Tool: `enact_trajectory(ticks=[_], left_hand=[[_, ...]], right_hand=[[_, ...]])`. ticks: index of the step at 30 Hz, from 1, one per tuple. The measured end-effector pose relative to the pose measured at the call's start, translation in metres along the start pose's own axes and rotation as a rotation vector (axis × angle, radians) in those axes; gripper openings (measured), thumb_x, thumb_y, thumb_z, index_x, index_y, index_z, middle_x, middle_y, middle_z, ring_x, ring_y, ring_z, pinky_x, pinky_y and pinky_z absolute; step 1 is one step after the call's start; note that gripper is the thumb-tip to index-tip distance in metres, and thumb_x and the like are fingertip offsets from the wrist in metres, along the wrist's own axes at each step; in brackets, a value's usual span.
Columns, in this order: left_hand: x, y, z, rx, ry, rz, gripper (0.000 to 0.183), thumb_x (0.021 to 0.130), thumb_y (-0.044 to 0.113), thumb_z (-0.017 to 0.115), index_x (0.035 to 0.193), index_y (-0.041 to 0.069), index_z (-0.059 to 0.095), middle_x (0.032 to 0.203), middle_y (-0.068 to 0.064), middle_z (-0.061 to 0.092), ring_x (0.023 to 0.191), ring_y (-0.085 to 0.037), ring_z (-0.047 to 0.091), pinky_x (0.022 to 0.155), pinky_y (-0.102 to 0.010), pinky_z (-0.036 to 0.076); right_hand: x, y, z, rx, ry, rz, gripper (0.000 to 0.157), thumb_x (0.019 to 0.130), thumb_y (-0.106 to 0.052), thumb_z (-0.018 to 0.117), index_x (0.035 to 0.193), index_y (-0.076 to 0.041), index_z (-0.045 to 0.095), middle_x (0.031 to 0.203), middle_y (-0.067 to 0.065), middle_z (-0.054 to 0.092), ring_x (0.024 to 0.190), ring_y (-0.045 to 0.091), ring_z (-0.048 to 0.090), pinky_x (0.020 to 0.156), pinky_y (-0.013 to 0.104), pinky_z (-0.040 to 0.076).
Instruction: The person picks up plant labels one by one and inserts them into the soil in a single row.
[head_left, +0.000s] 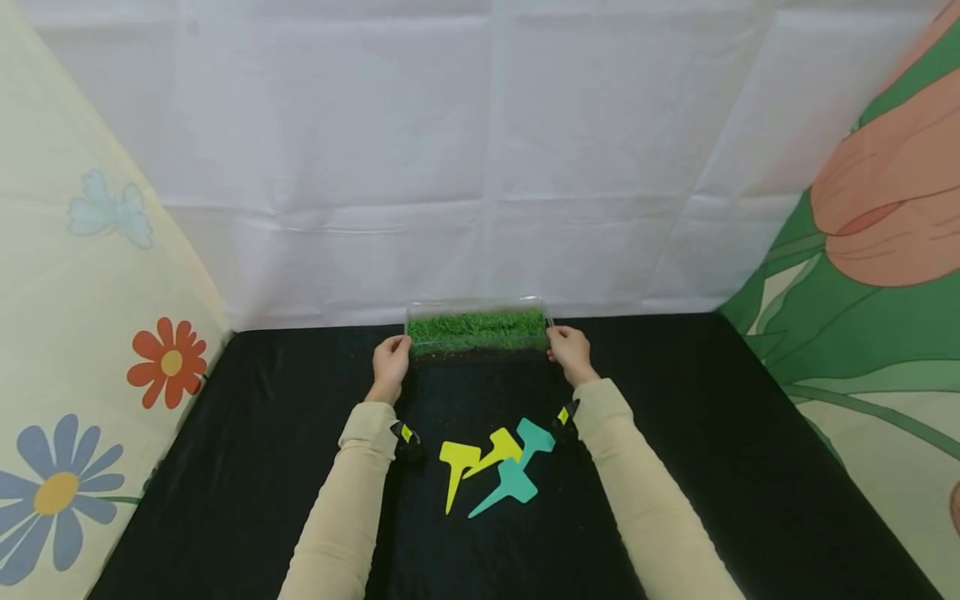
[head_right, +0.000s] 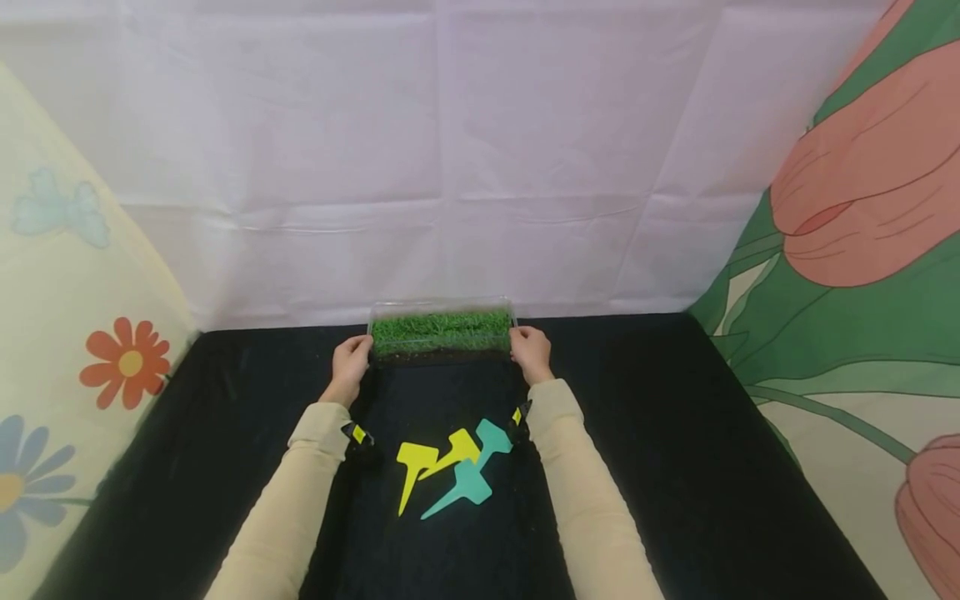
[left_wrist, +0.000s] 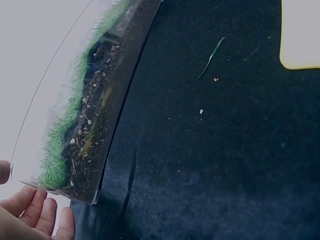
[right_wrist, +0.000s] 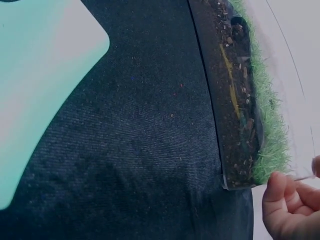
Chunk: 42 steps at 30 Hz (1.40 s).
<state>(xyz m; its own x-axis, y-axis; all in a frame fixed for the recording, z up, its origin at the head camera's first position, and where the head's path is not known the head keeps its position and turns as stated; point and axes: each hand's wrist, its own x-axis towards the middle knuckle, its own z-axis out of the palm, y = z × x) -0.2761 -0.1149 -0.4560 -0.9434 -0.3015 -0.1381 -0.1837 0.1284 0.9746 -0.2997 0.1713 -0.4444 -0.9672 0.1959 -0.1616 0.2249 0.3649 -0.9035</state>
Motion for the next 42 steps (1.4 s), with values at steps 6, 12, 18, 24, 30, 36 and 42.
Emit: enact_trajectory(ticks=[6, 12, 18, 24, 30, 36, 42], left_hand=[[-0.0017, 0.0007, -0.0023, -0.013, -0.019, -0.010, 0.035, 0.095, 0.015, 0.045, 0.123, -0.004, 0.051, 0.124, -0.020, 0.049, 0.115, -0.030, 0.045, 0.095, -0.043, 0.037], [-0.0029, 0.0001, -0.0033, -0.018, -0.016, -0.008, 0.035, 0.095, 0.014, 0.044, 0.124, -0.004, 0.050, 0.123, -0.020, 0.049, 0.114, -0.030, 0.045, 0.095, -0.044, 0.037], [-0.0037, -0.0009, -0.0030, -0.020, -0.014, 0.010, 0.034, 0.095, 0.013, 0.044, 0.122, -0.005, 0.051, 0.119, -0.021, 0.050, 0.109, -0.031, 0.047, 0.093, -0.044, 0.038], [-0.0040, -0.0023, -0.0037, -0.026, -0.009, 0.018, 0.033, 0.095, 0.013, 0.044, 0.123, -0.005, 0.051, 0.118, -0.021, 0.051, 0.108, -0.030, 0.047, 0.092, -0.044, 0.038], [-0.0048, -0.0031, -0.0039, -0.045, -0.003, 0.021, 0.033, 0.095, 0.011, 0.044, 0.121, -0.006, 0.052, 0.116, -0.021, 0.051, 0.105, -0.031, 0.048, 0.091, -0.043, 0.039], [-0.0067, -0.0022, -0.0038, -0.063, 0.004, 0.024, 0.033, 0.095, 0.010, 0.044, 0.122, -0.007, 0.051, 0.117, -0.023, 0.051, 0.107, -0.032, 0.049, 0.092, -0.043, 0.039], [-0.0074, -0.0013, -0.0040, -0.059, -0.002, 0.017, 0.033, 0.095, 0.010, 0.043, 0.123, -0.007, 0.050, 0.120, -0.023, 0.049, 0.110, -0.033, 0.048, 0.093, -0.043, 0.039]], right_hand=[[-0.0024, -0.0004, 0.0006, -0.005, -0.005, -0.021, 0.037, 0.095, -0.021, 0.041, 0.123, 0.000, 0.053, 0.108, 0.019, 0.055, 0.066, 0.013, 0.051, 0.078, 0.041, 0.048], [-0.0034, 0.0002, 0.0015, -0.021, 0.001, -0.060, 0.036, 0.095, -0.019, 0.040, 0.122, 0.002, 0.054, 0.101, 0.020, 0.056, 0.066, 0.013, 0.052, 0.075, 0.038, 0.049], [-0.0042, 0.0027, 0.0018, -0.026, 0.020, -0.085, 0.035, 0.096, -0.017, 0.039, 0.119, 0.002, 0.056, 0.094, 0.019, 0.057, 0.067, 0.015, 0.054, 0.073, 0.036, 0.049], [-0.0054, 0.0033, 0.0019, -0.039, 0.020, -0.098, 0.035, 0.095, -0.018, 0.038, 0.117, 0.001, 0.057, 0.095, 0.018, 0.057, 0.069, 0.016, 0.054, 0.071, 0.033, 0.049], [-0.0060, 0.0044, 0.0013, -0.046, 0.027, -0.125, 0.035, 0.095, -0.017, 0.038, 0.117, 0.002, 0.058, 0.096, 0.019, 0.057, 0.068, 0.016, 0.055, 0.068, 0.031, 0.049], [-0.0068, 0.0030, -0.0006, -0.046, 0.023, -0.142, 0.034, 0.094, -0.016, 0.038, 0.114, 0.002, 0.059, 0.096, 0.019, 0.058, 0.070, 0.018, 0.056, 0.065, 0.029, 0.049], [-0.0085, 0.0005, -0.0025, -0.047, 0.021, -0.150, 0.034, 0.094, -0.015, 0.039, 0.114, 0.003, 0.059, 0.097, 0.020, 0.058, 0.072, 0.020, 0.056, 0.066, 0.030, 0.049]])
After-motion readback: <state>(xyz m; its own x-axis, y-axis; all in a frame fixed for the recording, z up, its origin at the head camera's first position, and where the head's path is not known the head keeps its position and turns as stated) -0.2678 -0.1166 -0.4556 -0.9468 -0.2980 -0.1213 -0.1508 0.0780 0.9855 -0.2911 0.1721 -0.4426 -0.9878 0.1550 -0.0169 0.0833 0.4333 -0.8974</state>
